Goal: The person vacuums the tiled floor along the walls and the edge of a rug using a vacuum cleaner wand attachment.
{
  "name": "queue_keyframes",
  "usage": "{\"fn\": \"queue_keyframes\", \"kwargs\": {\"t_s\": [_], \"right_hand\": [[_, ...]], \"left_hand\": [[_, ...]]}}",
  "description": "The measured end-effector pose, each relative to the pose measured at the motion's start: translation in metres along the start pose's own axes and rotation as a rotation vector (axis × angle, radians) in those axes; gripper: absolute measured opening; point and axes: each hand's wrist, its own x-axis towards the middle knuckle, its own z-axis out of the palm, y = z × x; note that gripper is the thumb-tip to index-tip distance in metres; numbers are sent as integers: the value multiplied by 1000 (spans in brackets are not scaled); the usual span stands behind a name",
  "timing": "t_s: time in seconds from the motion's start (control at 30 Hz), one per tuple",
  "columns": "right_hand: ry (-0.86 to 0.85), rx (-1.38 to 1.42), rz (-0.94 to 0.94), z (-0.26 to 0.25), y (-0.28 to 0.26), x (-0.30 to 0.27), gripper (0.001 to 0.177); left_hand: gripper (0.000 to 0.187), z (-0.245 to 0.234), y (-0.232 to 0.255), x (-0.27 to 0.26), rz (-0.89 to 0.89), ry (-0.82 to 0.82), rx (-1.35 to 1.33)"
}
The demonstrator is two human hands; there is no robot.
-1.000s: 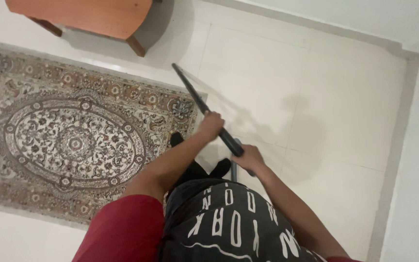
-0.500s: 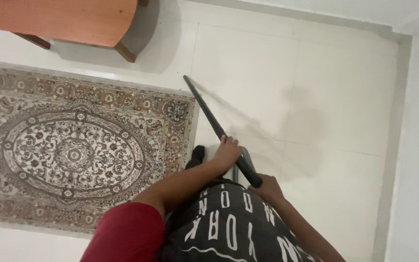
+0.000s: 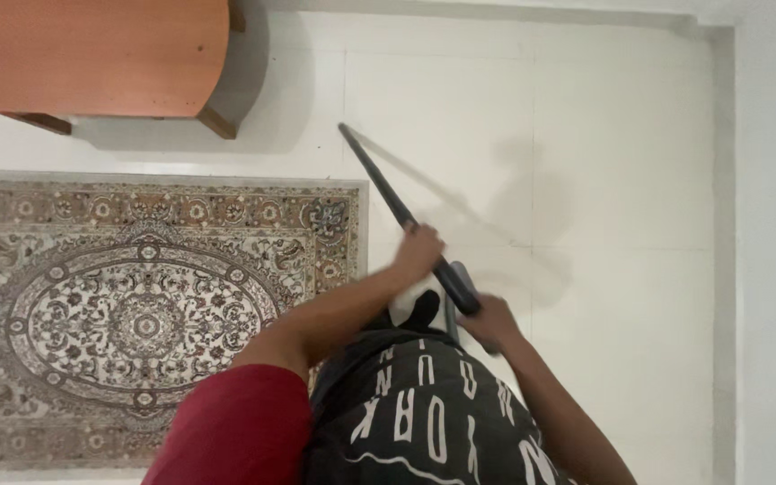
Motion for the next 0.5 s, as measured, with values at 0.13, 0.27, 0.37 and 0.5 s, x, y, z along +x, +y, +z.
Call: {"fn": "queue_keyframes", "kwargs": {"t_s": [0.13,0.27,0.37,0.5], "right_hand": [[22,-88,53,10,33,-97,34],[1,169,315,15,7,-110,38],[59,79,142,22,-14,-68,41],[78,37,66,31,-49,19,46]], "left_hand": [[27,-6,71,-40,123,-118,-22],[31,-29,71,-60,177,-257,-153],[19,-39,32,-37,144,-175,-108],[13,-45,-45,8,126,-210,80]]}}
